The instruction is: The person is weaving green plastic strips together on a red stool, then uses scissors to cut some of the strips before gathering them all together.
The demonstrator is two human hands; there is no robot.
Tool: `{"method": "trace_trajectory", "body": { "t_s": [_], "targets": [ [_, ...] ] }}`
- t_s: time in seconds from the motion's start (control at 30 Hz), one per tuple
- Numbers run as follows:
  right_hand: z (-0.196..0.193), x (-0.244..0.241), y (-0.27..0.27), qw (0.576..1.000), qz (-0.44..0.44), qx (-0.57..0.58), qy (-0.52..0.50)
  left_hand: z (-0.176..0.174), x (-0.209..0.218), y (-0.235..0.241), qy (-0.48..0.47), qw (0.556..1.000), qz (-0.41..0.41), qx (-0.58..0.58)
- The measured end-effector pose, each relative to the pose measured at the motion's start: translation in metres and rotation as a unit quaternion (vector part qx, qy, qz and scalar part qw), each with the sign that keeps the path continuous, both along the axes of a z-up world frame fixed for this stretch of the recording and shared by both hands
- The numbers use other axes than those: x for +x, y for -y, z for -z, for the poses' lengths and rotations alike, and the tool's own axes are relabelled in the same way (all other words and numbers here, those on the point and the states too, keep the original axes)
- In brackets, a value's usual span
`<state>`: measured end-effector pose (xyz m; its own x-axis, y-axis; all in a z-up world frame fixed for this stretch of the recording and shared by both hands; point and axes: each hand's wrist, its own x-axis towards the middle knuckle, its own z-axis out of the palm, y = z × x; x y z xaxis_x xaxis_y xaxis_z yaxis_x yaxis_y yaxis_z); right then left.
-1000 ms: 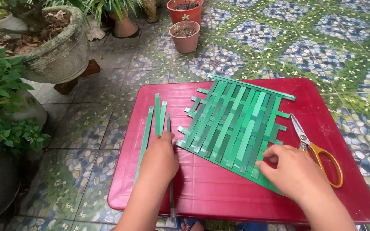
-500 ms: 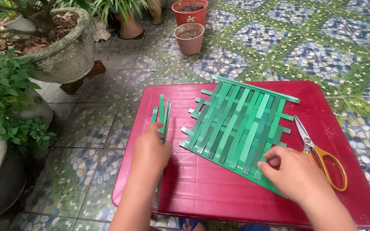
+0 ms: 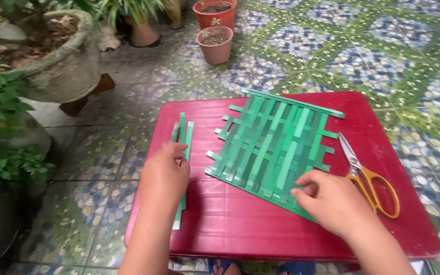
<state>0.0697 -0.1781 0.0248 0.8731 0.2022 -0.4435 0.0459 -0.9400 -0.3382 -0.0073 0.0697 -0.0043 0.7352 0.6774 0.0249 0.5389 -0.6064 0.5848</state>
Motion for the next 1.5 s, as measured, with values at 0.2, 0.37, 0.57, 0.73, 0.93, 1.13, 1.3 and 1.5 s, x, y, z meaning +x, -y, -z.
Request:
{"method": "trace_trajectory", "body": {
  "t_s": [0.2, 0.37, 0.57, 0.73, 0.93, 1.13, 1.3, 1.5],
  "targets": [
    [-0.007, -0.001, -0.001, 1.000, -0.011, 0.011, -0.024, 0.028, 0.002, -0.018, -0.118, 0.992, -0.030, 0.045],
    [-0.009, -0.001, -0.001, 0.999, -0.025, 0.007, -0.029, 0.028, 0.001, -0.019, -0.112, 0.991, -0.060, 0.032],
    [0.008, 0.001, 0.005, 1.000, -0.015, -0.009, 0.002, 0.016, -0.008, -0.026, -0.197, 0.977, -0.085, 0.007],
    [0.027, 0.001, 0.005, 0.988, -0.115, 0.067, 0.075, 0.041, -0.002, -0.054, -0.234, 0.964, -0.080, 0.097],
    [0.012, -0.008, 0.004, 0.976, -0.142, 0.159, 0.045, 0.071, 0.001, -0.058, 0.123, 0.990, 0.069, -0.030],
    [0.004, -0.027, 0.000, 0.897, -0.087, 0.434, -0.003, 0.018, -0.001, 0.111, 0.281, 0.925, 0.146, -0.209],
    [0.006, -0.028, 0.004, 0.862, -0.011, 0.506, 0.010, 0.007, -0.011, 0.161, 0.281, 0.930, 0.130, -0.198],
    [-0.046, -0.014, 0.065, 0.790, 0.068, 0.604, 0.086, 0.013, -0.011, 0.155, 0.267, 0.927, 0.158, -0.209]
  ]
}}
